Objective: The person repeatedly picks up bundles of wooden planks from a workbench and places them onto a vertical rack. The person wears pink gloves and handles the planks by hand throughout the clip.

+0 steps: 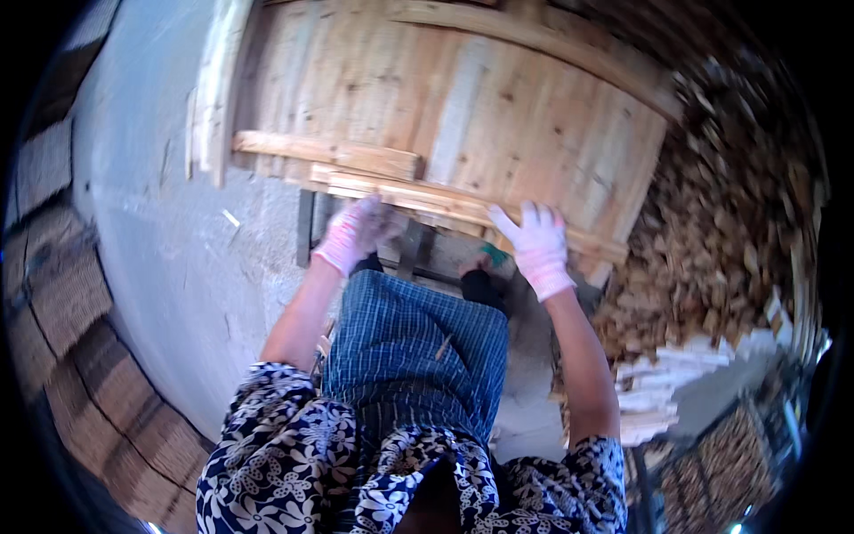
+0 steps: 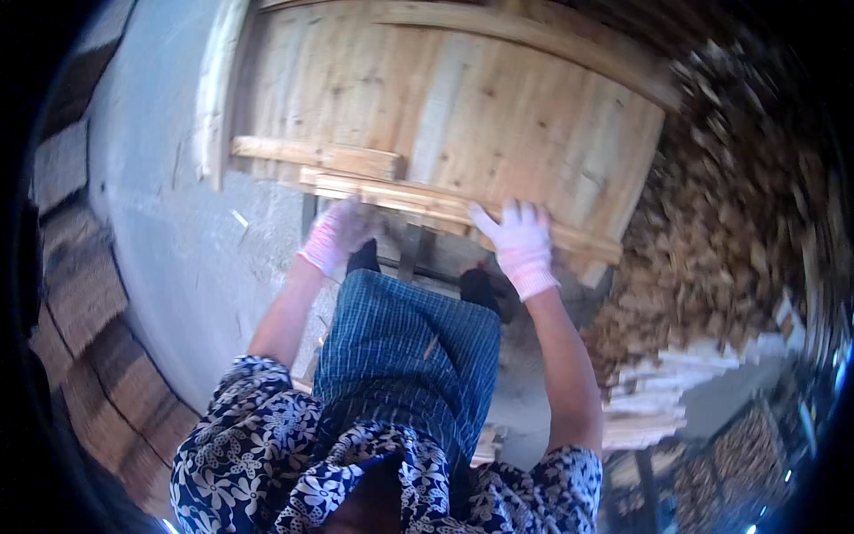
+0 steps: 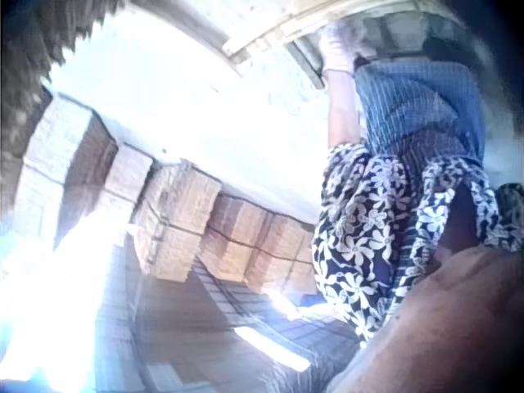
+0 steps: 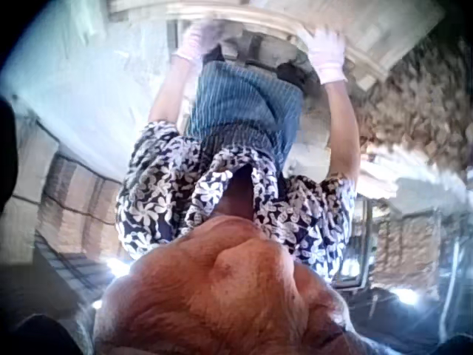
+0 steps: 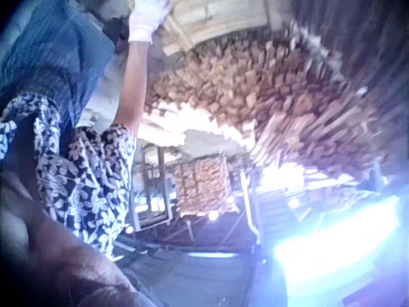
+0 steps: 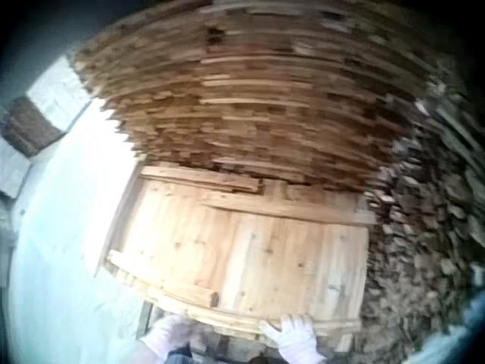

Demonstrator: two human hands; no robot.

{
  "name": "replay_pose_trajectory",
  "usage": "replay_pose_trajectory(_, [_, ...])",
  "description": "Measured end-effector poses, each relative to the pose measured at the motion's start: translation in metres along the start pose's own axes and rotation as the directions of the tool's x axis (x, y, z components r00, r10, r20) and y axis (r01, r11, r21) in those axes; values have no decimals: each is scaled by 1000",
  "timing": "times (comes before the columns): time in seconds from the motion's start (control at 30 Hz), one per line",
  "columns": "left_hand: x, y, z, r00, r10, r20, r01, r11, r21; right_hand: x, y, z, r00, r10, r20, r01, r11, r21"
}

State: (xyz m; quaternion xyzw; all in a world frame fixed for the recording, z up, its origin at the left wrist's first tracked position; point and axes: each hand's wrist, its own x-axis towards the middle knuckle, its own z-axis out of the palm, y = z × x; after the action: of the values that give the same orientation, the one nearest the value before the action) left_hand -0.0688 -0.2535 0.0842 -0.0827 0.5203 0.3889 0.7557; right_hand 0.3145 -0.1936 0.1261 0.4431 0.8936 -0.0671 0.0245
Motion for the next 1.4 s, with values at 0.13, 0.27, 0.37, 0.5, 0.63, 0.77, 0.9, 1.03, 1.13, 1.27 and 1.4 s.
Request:
replay_pose_trajectory(0.13, [18,27,25,986,-82,-144,98,989,107,5,11,-5,995,22,102,-27,998,55])
replay_pose_trajectory(0.27, [45,19,30,972,-120,-201,116,993,-32,8,6,9,993,65,101,-68,997,31])
replay_pose_trajectory(0.37, [45,22,37,974,-155,-166,142,986,-93,1,5,17,993,92,73,-96,994,49])
replay_pose_trajectory(0.5, [45,34,27,974,-177,-143,166,982,-86,6,-2,6,979,81,186,-106,987,124])
replay_pose_trajectory(0.63, [46,32,29,967,-229,-110,231,973,7,7,5,-4,976,98,195,-137,971,196])
replay_pose_trajectory(0.77, [47,26,35,962,-229,-147,249,958,140,-15,13,15,977,192,94,-210,948,238])
replay_pose_trajectory(0.9, [15,-8,58,946,-282,-159,318,900,299,-44,-7,21,816,432,-383,-349,898,269])
replay_pose_trajectory(1.03, [-24,-121,128,875,-474,-101,468,772,430,-195,37,-42,640,742,-200,-527,614,588])
replay_pose_trajectory(1.13, [-36,-252,236,649,-460,606,-734,-172,657,-388,90,-10,253,967,1,-854,223,469])
replay_pose_trajectory(1.27, [-60,-451,369,593,-799,102,42,157,987,-709,57,100,-500,756,-422,-849,-332,410])
replay_pose_trajectory(1.4, [-51,-620,395,338,-921,194,-424,35,905,-838,79,99,-913,387,130,-313,-869,384])
